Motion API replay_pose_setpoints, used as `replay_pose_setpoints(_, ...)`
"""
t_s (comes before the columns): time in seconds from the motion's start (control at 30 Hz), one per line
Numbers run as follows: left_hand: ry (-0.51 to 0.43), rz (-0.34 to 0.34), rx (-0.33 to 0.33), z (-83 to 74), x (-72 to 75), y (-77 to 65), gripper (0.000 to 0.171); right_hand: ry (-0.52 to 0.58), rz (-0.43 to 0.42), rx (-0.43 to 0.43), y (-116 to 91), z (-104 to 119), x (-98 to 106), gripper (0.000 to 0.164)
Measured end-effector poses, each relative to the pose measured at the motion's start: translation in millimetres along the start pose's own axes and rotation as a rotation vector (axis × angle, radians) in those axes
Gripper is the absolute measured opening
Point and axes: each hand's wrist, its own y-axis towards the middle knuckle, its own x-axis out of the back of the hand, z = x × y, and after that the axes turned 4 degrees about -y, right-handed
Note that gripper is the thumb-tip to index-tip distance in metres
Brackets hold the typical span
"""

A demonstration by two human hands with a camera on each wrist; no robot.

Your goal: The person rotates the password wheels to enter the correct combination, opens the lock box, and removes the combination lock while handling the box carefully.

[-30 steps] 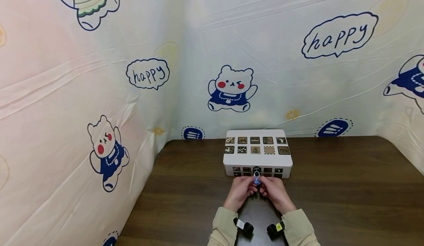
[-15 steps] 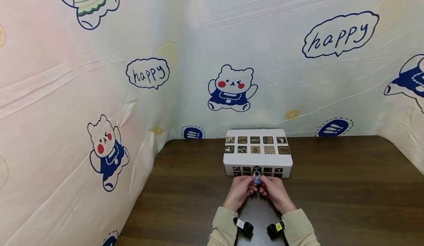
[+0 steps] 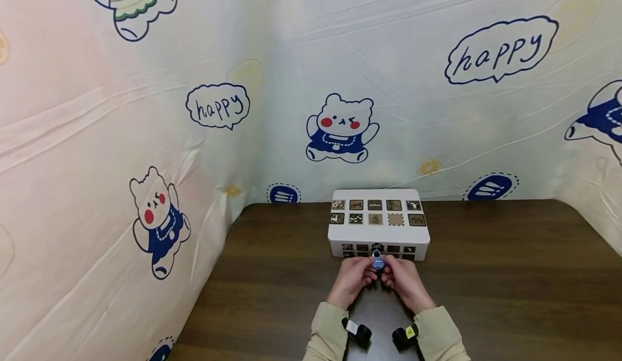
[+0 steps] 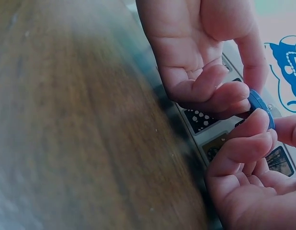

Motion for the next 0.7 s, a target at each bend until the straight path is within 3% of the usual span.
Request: replay_pose_setpoints(0.7,0.009,-0.010,0.007,-0.3,-0.4,-0.2,0.019,-0.054,0.056,-0.023,-1.0,-0.4,0.5,0.027)
